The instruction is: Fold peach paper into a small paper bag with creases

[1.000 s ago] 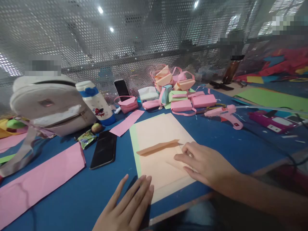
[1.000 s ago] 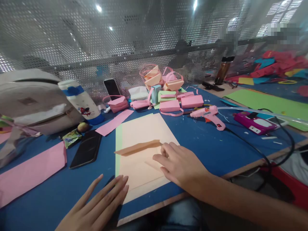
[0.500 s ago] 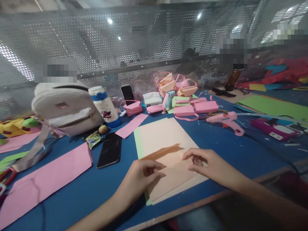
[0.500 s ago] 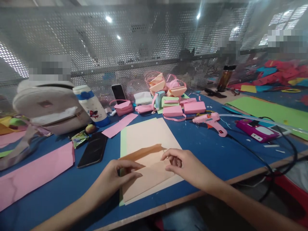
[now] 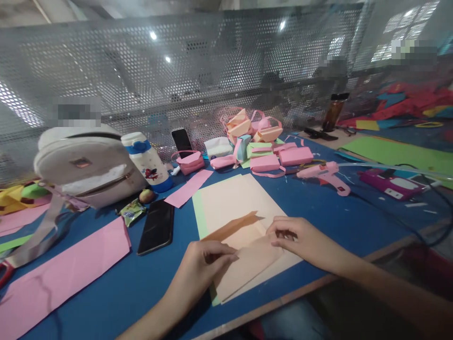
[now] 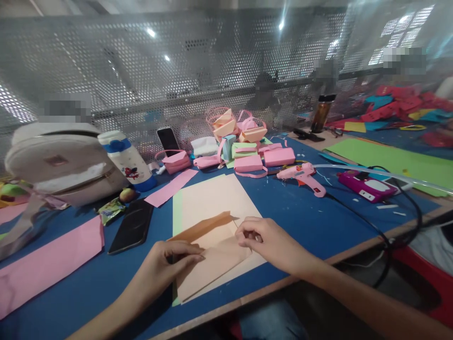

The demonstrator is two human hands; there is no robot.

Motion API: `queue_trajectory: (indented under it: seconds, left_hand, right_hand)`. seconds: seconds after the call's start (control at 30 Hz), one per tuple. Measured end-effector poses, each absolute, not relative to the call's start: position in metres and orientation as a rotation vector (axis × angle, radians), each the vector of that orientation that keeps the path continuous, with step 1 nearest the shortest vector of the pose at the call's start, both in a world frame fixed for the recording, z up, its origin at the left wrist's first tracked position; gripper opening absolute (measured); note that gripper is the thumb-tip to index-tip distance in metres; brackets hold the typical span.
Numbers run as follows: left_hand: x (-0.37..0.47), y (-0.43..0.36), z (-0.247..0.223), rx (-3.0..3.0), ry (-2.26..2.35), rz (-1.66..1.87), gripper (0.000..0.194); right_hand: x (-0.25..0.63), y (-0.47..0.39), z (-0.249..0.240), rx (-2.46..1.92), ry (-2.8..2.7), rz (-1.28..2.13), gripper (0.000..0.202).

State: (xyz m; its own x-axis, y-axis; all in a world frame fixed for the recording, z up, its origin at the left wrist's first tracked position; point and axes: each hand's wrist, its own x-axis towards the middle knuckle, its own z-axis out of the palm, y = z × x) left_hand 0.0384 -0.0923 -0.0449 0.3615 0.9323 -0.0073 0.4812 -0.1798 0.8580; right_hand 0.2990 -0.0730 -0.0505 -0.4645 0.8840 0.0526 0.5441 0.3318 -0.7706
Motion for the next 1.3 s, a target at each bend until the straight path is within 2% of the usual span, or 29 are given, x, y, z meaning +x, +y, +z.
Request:
queue_trajectory:
  seconds: [0.13, 0.23, 0.3, 0.4, 0.53, 0.67, 0.77, 0.9, 1.17, 1.3]
  left_hand:
    - [0.041, -0.094, -0.046, 1.986, 1.319, 0.658, 0.026]
    - [0.041, -0.095, -0.047, 2.079, 1.343, 0.605, 0.028]
    - [0.041, -0.096, -0.048, 2.134, 1.344, 0.587, 0.024]
    - [0.043, -0.095, -0.05, 2.3, 1.317, 0.514, 0.025]
    - [0.051, -0.097, -0.052, 2.87, 1.358, 0.33, 0.02]
    - [0.054, -0.106, -0.051, 3.391, 1.294, 0.38, 0.022]
    - [0.051, -0.114, -0.051, 3.428, 1.047, 0.476, 0.029]
    - [0.041, -0.12, -0.053, 3.348, 0.716, 0.438, 0.036]
    - [0.015, -0.138, -0.051, 3.379, 0.719, 0.2, 0.046]
    - [0.003, -0.144, -0.044, 3.451, 0.704, 0.182, 0.049]
  right_hand:
    - [0.29, -0.081, -0.057, -1.257, -2.291, 0.502, 0.014]
    - [0.279, -0.093, -0.069, -1.059, -2.332, -0.04, 0.034]
    - [0.273, -0.101, -0.074, -0.898, -2.422, -0.177, 0.032]
    - [0.268, -0.107, -0.075, -0.935, -2.573, -0.1, 0.028]
    - [0.271, -0.105, -0.073, -1.023, -2.653, 0.009, 0.039]
    - [0.272, -0.103, -0.079, -1.025, -2.646, -0.065, 0.042]
    - [0.27, -0.103, -0.083, -1.052, -2.634, -0.189, 0.039]
    - [0.273, -0.102, -0.08, -1.021, -2.721, -0.214, 0.048]
    - [0.298, -0.092, -0.072, -1.099, -2.717, 0.003, 0.057]
    - [0.302, -0.092, -0.07, -1.139, -2.753, -0.07, 0.061]
